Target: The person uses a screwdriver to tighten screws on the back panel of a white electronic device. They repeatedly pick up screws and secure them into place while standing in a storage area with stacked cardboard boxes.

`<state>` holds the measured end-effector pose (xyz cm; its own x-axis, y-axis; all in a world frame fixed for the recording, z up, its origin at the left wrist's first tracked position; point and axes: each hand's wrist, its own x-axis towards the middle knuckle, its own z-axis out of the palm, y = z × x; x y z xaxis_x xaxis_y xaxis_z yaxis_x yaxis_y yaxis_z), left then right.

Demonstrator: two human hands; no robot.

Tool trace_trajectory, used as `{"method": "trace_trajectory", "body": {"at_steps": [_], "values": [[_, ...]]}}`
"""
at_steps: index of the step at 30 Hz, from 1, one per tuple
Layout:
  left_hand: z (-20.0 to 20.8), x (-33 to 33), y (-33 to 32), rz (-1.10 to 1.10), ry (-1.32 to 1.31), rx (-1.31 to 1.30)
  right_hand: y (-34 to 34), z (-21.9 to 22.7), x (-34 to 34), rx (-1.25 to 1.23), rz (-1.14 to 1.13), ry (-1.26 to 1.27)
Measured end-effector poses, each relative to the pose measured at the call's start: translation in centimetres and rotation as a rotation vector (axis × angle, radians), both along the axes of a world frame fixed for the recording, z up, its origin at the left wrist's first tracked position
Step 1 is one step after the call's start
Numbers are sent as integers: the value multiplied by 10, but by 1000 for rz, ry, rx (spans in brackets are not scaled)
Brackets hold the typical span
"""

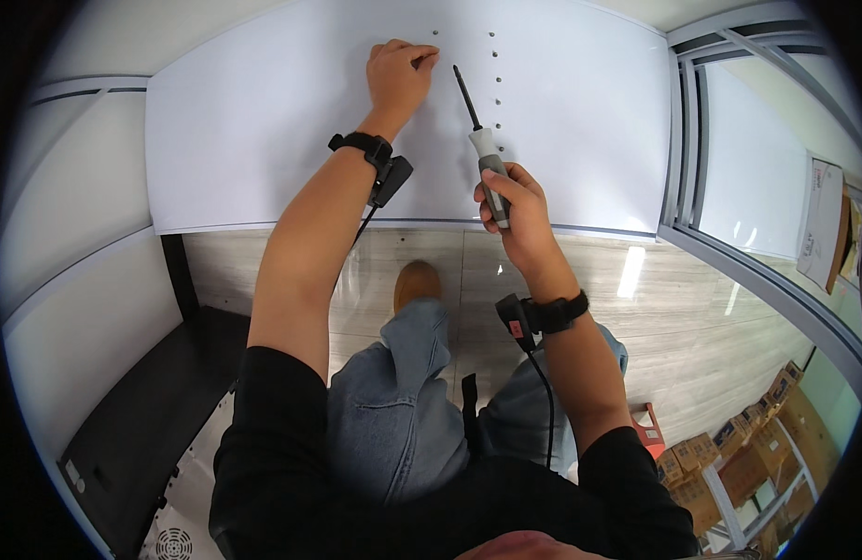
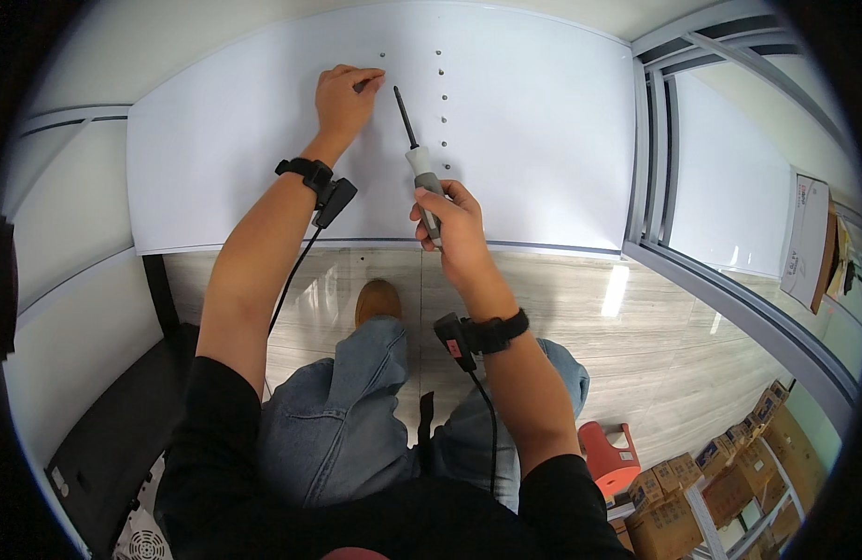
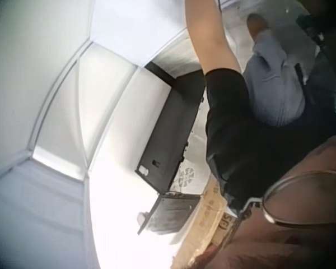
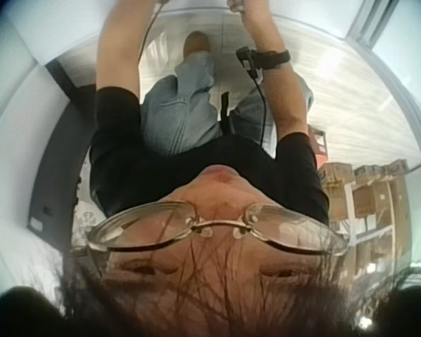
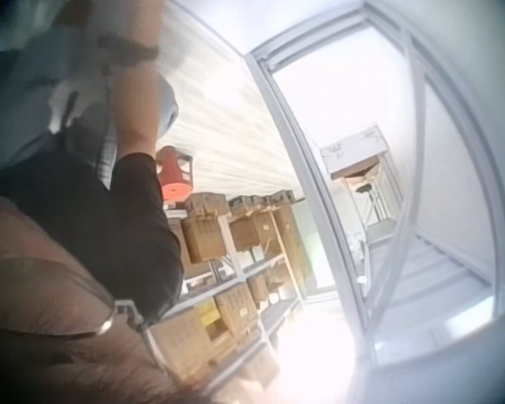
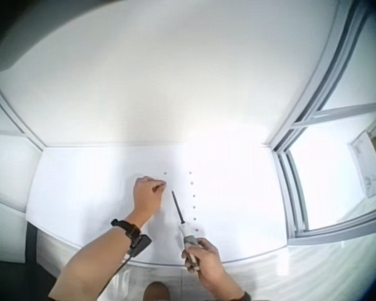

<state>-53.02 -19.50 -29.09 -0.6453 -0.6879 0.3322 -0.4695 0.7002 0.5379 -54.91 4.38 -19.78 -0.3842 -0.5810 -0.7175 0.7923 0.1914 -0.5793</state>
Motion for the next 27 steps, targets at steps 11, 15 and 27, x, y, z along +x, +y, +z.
{"method": "trace_trajectory", "body": {"at_steps": [11,15,27], "values": [[-4,10,4,2,59,76,11,7,5,-20,4,-31],[27,41,16,95,113,91,22,19,14,-50,50,-19],[261,300,119,233,538,1049,27,142,132,-351,784,128]]}}
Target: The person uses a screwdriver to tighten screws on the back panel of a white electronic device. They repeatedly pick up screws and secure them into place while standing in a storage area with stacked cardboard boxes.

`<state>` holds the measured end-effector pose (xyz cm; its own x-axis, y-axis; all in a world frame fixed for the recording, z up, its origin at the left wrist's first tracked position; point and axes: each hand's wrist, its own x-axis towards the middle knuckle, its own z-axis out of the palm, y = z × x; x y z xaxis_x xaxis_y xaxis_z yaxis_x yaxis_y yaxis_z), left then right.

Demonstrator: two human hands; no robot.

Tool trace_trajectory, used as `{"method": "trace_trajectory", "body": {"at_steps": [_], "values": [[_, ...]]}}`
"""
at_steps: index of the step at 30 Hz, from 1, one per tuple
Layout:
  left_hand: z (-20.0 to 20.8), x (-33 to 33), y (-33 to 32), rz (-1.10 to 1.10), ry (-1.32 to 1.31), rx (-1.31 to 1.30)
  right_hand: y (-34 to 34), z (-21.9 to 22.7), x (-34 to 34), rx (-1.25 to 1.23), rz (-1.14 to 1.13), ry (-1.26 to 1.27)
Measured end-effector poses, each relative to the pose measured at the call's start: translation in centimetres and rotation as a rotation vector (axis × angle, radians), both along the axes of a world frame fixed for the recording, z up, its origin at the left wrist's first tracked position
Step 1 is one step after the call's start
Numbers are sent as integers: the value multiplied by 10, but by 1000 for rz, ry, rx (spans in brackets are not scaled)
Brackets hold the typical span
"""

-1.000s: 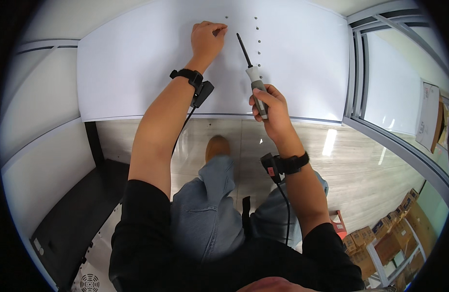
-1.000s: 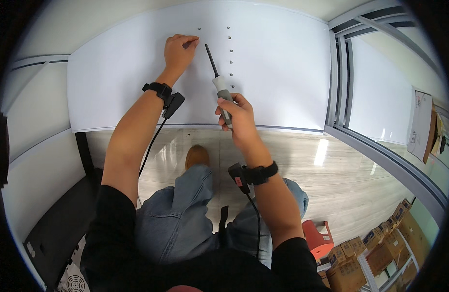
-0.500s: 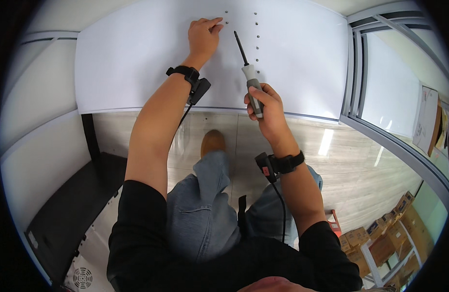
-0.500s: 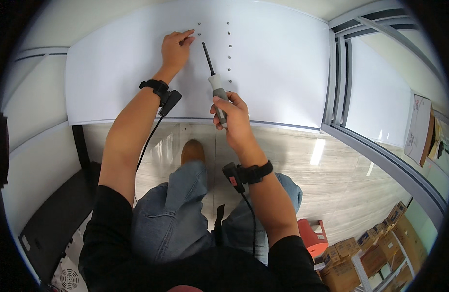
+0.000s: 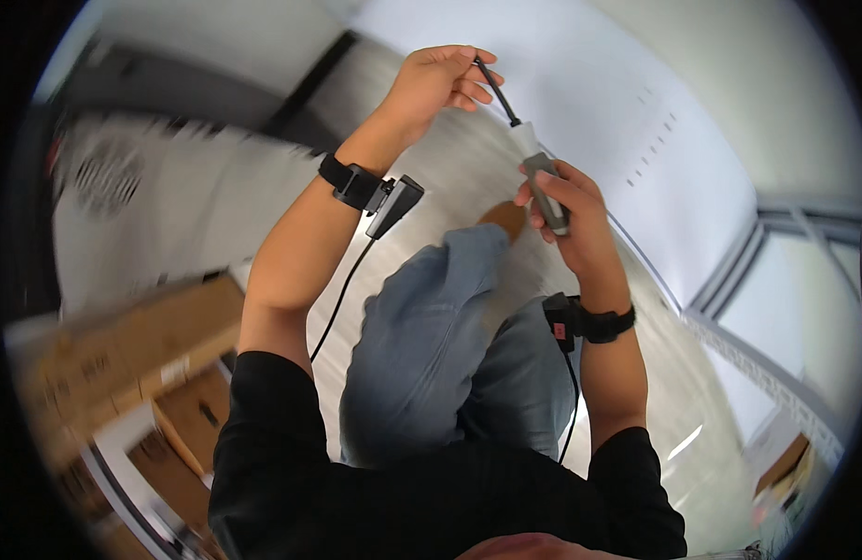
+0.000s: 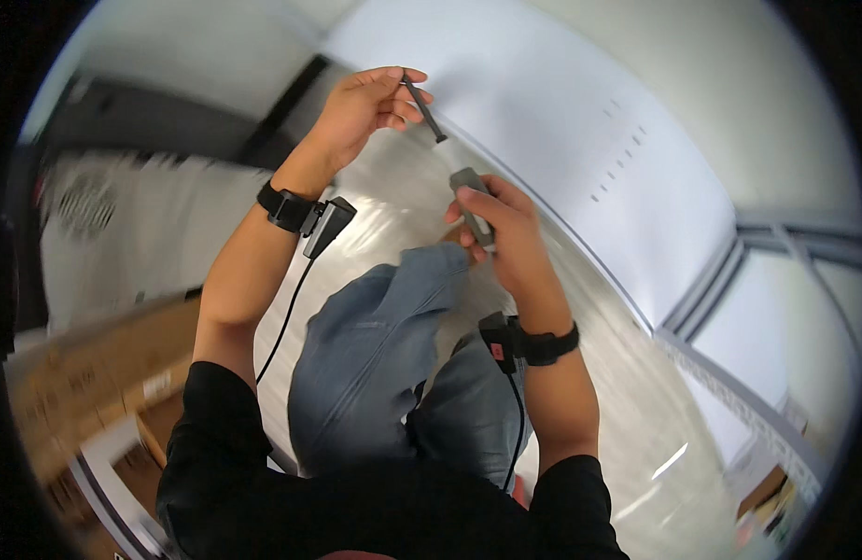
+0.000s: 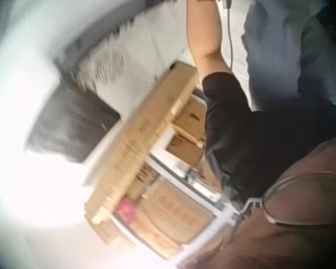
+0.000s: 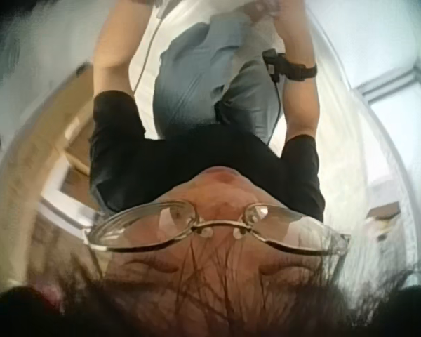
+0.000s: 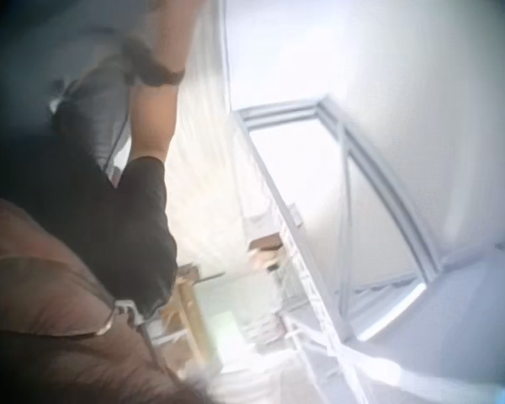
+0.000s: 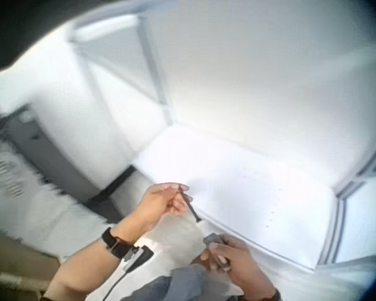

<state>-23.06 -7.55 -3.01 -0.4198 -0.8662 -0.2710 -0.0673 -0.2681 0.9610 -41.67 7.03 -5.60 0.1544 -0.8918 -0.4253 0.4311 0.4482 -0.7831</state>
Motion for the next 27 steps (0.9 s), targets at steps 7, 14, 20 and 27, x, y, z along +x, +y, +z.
{"method": "trace_trajectory", "body": {"at_steps": [7,14,20,27], "values": [[128,184,114,393,-42,-65,24,92,136,-176,450,-131],[151,165,211,762,-110,-102,71,93,130,-270,616,-377],[103,255,269,923,147,-102,115,87,231,-237,677,-253],[52,296,268,828,220,-92,132,46,275,-224,601,-126]]}}
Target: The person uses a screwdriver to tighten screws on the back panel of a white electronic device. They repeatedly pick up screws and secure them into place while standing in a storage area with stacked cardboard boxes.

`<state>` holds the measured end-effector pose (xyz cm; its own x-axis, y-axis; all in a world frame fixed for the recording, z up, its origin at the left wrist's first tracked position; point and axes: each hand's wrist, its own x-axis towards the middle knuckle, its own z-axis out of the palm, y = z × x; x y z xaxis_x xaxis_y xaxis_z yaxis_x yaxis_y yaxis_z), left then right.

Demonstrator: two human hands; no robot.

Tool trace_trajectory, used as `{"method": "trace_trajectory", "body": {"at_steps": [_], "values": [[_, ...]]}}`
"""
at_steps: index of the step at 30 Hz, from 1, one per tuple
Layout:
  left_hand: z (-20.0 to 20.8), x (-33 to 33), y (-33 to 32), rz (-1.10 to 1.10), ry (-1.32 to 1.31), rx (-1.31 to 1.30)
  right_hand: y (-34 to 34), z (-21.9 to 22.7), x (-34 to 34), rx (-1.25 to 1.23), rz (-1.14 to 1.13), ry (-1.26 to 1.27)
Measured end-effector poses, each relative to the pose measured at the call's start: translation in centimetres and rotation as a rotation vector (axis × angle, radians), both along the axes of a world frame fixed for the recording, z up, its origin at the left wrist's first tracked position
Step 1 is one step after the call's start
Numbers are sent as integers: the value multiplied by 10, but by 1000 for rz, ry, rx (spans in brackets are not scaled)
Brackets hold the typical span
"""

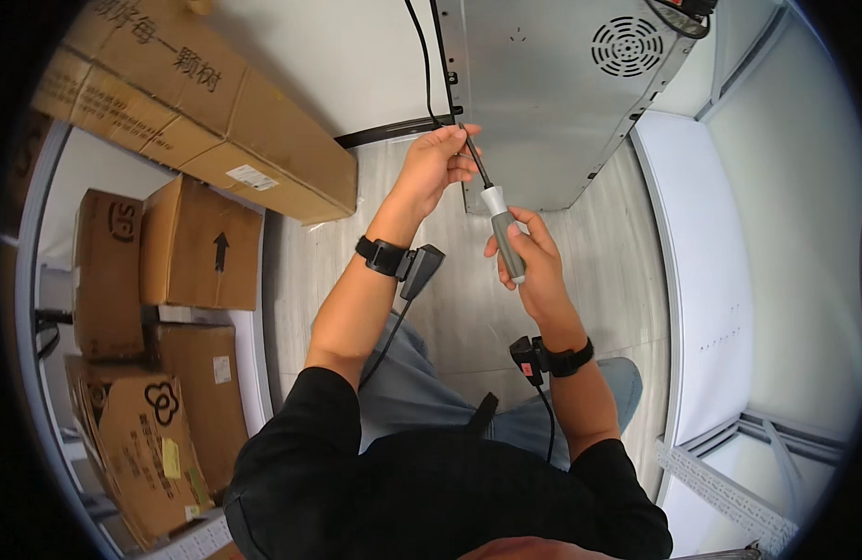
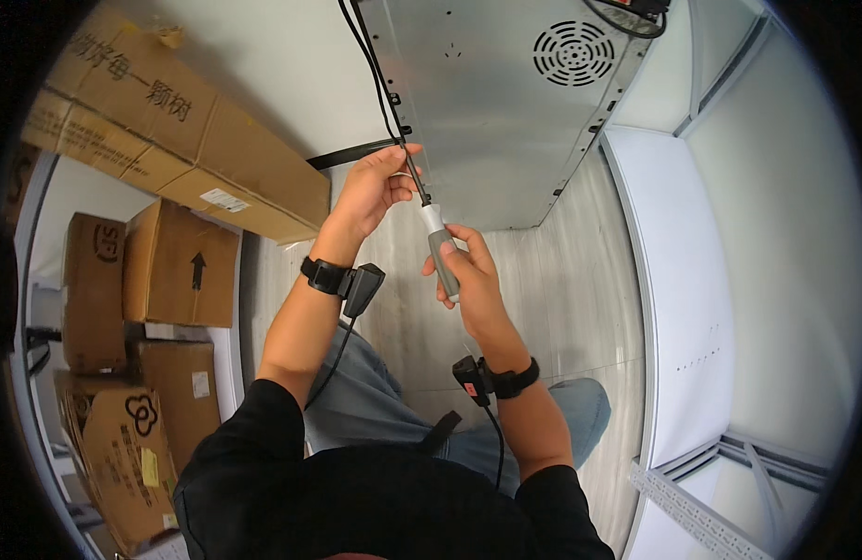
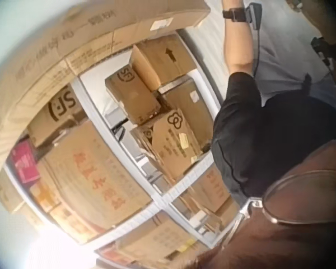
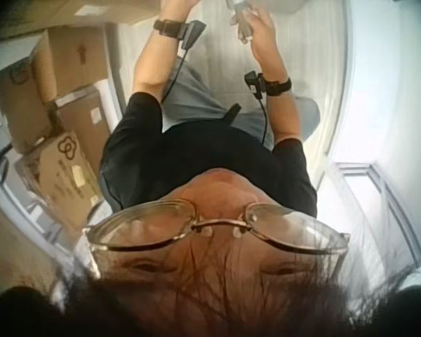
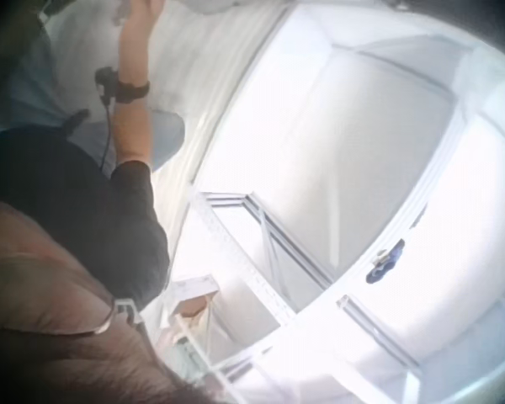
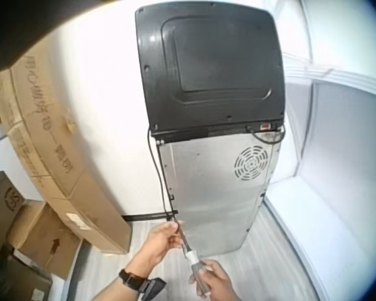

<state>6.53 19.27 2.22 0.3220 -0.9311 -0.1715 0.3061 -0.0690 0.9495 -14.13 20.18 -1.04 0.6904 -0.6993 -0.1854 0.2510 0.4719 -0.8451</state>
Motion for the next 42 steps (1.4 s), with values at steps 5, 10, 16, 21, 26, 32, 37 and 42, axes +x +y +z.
{"method": "trace_trajectory", "body": {"at_steps": [5,10,16,21,26,32,37,42], "values": [[-17,13,-35,-75,122,-80,4,-10,24,-59,-138,51],[-27,10,-50,-110,239,-101,-1,-15,30,-60,-224,101],[-32,2,-60,-132,183,-93,-3,-22,29,-51,-268,66],[-39,-4,-67,-133,98,-109,-11,-37,25,5,-262,-59],[-43,-8,-73,-92,135,-114,-19,-40,22,27,-233,-77],[-45,-12,-80,-93,124,-139,-26,-45,16,42,-221,-116],[-47,-16,-84,-58,85,-114,-28,-46,14,119,-219,-168],[-39,-17,-78,-17,58,-79,-24,-36,15,249,-163,-320]]}}
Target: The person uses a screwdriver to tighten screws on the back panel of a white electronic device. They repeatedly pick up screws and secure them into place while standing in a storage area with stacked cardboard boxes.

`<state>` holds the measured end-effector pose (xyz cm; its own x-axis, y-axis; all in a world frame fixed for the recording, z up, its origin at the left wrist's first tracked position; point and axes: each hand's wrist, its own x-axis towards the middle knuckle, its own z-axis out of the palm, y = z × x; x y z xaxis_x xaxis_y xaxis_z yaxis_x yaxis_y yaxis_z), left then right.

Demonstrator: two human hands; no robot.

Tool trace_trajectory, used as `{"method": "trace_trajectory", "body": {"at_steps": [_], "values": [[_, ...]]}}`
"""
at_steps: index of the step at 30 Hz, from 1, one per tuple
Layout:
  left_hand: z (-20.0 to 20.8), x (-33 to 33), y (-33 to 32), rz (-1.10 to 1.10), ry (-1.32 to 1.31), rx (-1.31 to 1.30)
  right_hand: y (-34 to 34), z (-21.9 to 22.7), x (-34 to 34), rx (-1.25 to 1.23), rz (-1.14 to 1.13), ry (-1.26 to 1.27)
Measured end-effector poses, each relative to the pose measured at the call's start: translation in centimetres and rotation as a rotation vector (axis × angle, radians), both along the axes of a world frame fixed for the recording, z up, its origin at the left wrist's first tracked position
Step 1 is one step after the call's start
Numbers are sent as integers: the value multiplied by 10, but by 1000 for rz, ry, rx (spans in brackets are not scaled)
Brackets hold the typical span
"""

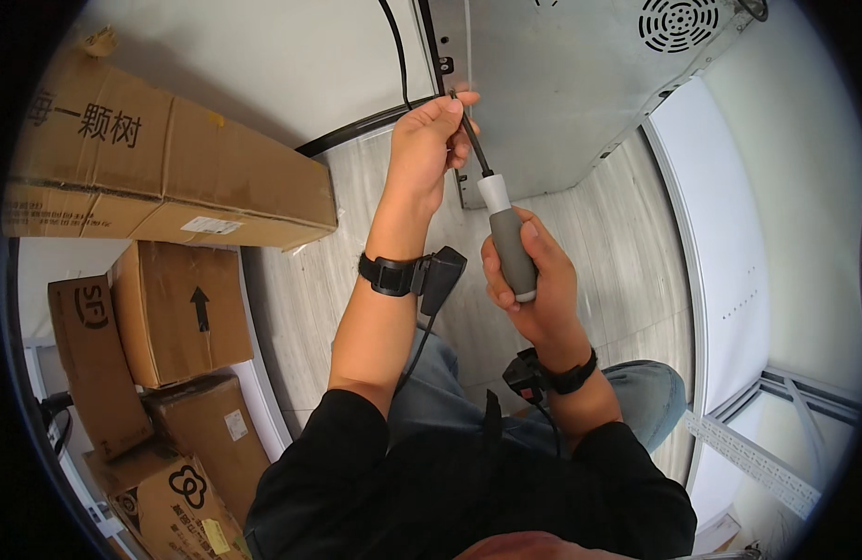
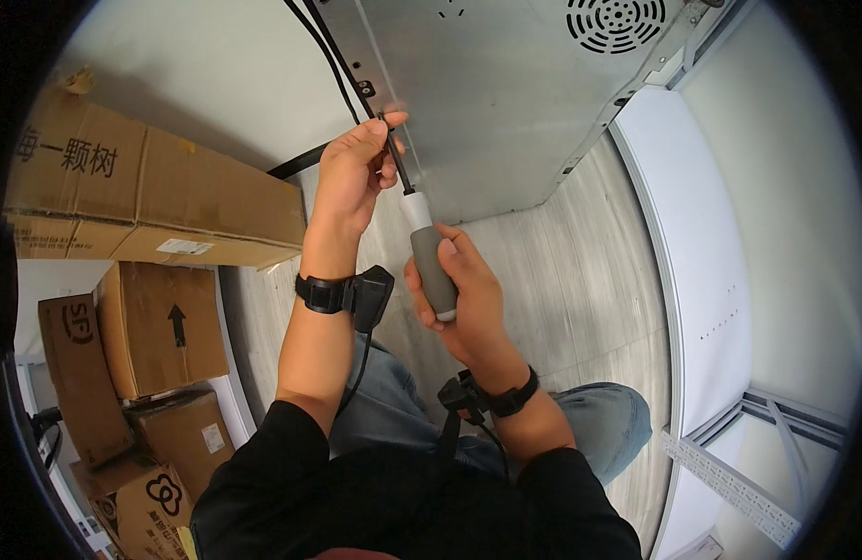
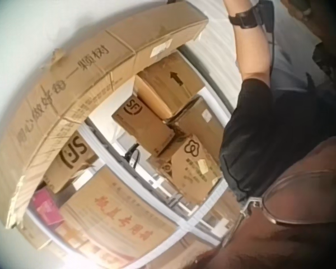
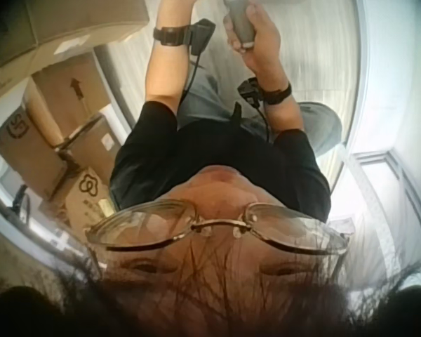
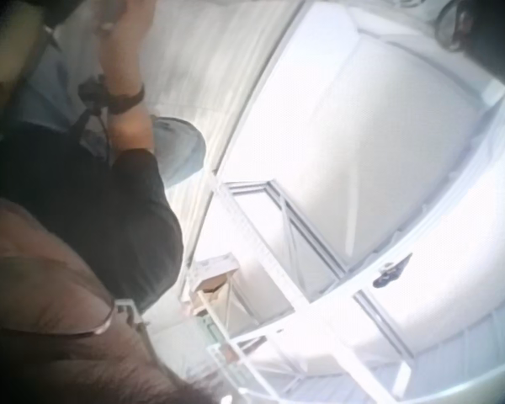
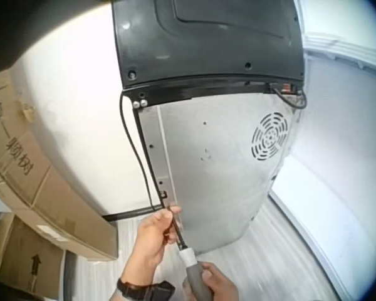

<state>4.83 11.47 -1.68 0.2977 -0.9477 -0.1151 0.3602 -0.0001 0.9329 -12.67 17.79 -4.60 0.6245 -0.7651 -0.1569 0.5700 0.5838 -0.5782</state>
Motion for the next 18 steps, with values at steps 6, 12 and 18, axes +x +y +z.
{"method": "trace_trajectory", "body": {"at_steps": [6,12,18], "values": [[2,4,4,-20,-55,18,6,7,12,9,-53,106],[-5,11,3,-80,-124,41,6,-19,24,-134,-155,359],[-5,8,3,-36,-218,29,6,-38,34,-518,-307,719]]}}
